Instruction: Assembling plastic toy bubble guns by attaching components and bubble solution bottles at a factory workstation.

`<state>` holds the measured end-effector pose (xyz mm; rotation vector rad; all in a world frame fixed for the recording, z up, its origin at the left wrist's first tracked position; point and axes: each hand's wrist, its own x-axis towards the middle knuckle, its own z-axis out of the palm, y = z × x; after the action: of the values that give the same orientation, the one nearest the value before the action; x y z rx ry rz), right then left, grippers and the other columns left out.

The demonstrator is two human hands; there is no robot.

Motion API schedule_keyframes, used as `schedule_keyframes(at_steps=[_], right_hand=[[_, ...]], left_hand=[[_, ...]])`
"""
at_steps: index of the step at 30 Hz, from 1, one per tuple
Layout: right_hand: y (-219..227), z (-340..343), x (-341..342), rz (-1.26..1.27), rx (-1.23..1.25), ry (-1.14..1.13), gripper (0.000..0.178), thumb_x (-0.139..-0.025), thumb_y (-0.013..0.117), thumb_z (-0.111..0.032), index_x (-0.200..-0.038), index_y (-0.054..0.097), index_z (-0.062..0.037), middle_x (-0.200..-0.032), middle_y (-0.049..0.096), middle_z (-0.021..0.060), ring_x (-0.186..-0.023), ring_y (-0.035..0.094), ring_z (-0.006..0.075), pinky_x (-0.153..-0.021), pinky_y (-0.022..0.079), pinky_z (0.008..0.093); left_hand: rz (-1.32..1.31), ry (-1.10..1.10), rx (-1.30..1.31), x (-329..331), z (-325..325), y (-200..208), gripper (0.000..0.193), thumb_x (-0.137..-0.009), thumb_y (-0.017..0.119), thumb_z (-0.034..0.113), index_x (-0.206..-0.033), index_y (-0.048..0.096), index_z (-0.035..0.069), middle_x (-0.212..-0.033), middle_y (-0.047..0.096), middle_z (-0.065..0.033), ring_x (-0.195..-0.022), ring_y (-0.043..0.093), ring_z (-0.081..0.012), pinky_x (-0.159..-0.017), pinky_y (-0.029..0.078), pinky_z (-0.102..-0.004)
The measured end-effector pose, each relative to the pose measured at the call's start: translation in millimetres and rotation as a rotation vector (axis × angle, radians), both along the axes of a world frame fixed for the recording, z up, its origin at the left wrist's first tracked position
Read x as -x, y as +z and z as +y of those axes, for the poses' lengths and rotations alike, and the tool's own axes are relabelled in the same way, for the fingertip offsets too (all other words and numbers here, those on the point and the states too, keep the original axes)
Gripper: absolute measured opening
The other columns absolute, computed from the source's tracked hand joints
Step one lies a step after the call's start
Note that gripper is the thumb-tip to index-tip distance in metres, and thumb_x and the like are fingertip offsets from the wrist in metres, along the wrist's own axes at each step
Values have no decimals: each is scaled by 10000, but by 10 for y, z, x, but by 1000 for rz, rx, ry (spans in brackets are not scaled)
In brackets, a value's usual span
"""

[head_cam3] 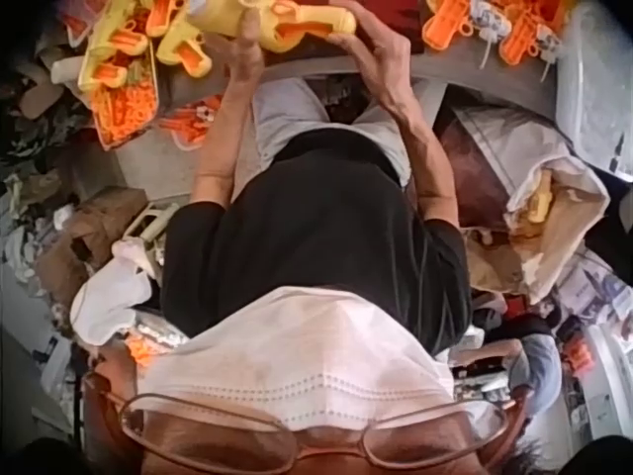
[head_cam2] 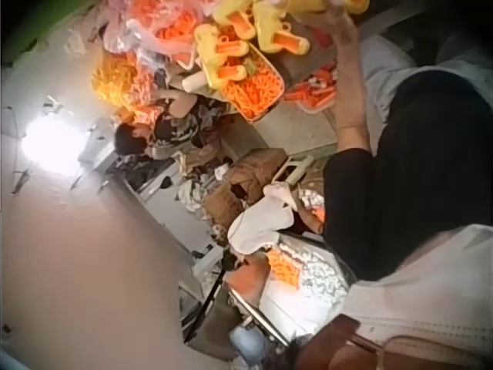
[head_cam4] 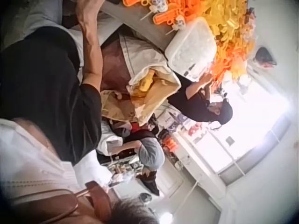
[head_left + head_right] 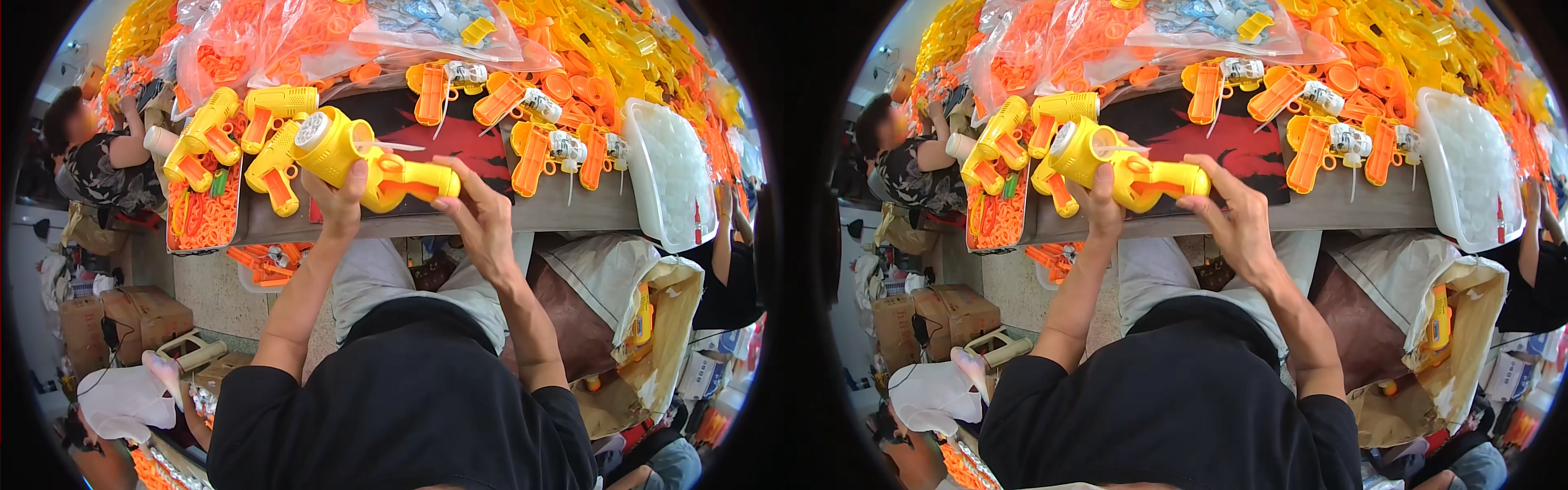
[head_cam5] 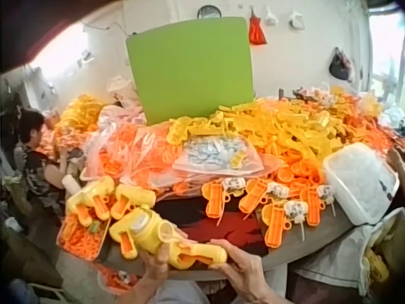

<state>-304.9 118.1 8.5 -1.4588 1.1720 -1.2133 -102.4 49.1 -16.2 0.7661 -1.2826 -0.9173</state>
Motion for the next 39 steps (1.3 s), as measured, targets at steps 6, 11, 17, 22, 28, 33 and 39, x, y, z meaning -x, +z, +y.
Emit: schedule_keyframes(at_steps=[6,11,17,22,28,33,39], right_hand=[[-277,28,-172,-15,336,-227,508,-813,757,35,-1296,601,23,-1191,694,167,-1095,678,272,-950,511,345],[-424,85,-402,-158,269,-230,490,-887,693,41,-1356,549,38,-1244,674,118,-1103,640,174,-970,490,300],[-593,308,-272,-195,-294,31,369,-1033,580,-123,-1378,532,-2,-1227,638,71,-1096,612,150,-952,470,281],[52,114,-131,359,484,-293,623,-811,808,-105,-1371,547,-21,-1184,653,140,-1125,630,236,-993,474,345],[77,-275,65,202,184,64,824,-775,836,-124,-1487,438,-14,-1393,587,183,-1257,580,248,-1081,433,378],[55,-310,23,96,37,57,811,-783,830,-136,-1484,439,-18,-1327,629,164,-1257,587,231,-1094,423,374],[-7,-351,42,308,337,127,812,-811,815,-121,-1502,402,-14,-1401,565,172,-1323,517,229,-1118,395,365]], left_hand=[[44,-340,70,-69,-186,147,1106,-757,856,500,-1556,224,69,-1471,430,-170,-1271,570,-311,-1011,543,-439],[190,-510,-163,-109,50,-277,1145,-715,863,539,-1558,246,71,-1544,393,-180,-1338,524,-338,-1105,459,-472],[-73,-371,-285,-288,69,202,902,-714,926,197,-1438,410,48,-1294,608,-125,-1188,630,-256,-1018,528,-378],[-1000,-115,143,-72,55,695,674,-669,911,161,-1245,569,81,-1118,643,-80,-1004,683,-234,-824,547,-326],[-1157,-211,231,169,-36,712,730,-646,878,283,-1263,551,71,-1086,638,-111,-945,673,-328,-737,551,-411],[-1248,-153,229,257,-1,716,740,-656,861,287,-1283,542,57,-1103,641,-123,-962,681,-331,-726,555,-411],[-871,-78,114,10,71,618,736,-724,873,204,-1340,495,70,-1113,617,-106,-933,681,-240,-841,545,-338]])
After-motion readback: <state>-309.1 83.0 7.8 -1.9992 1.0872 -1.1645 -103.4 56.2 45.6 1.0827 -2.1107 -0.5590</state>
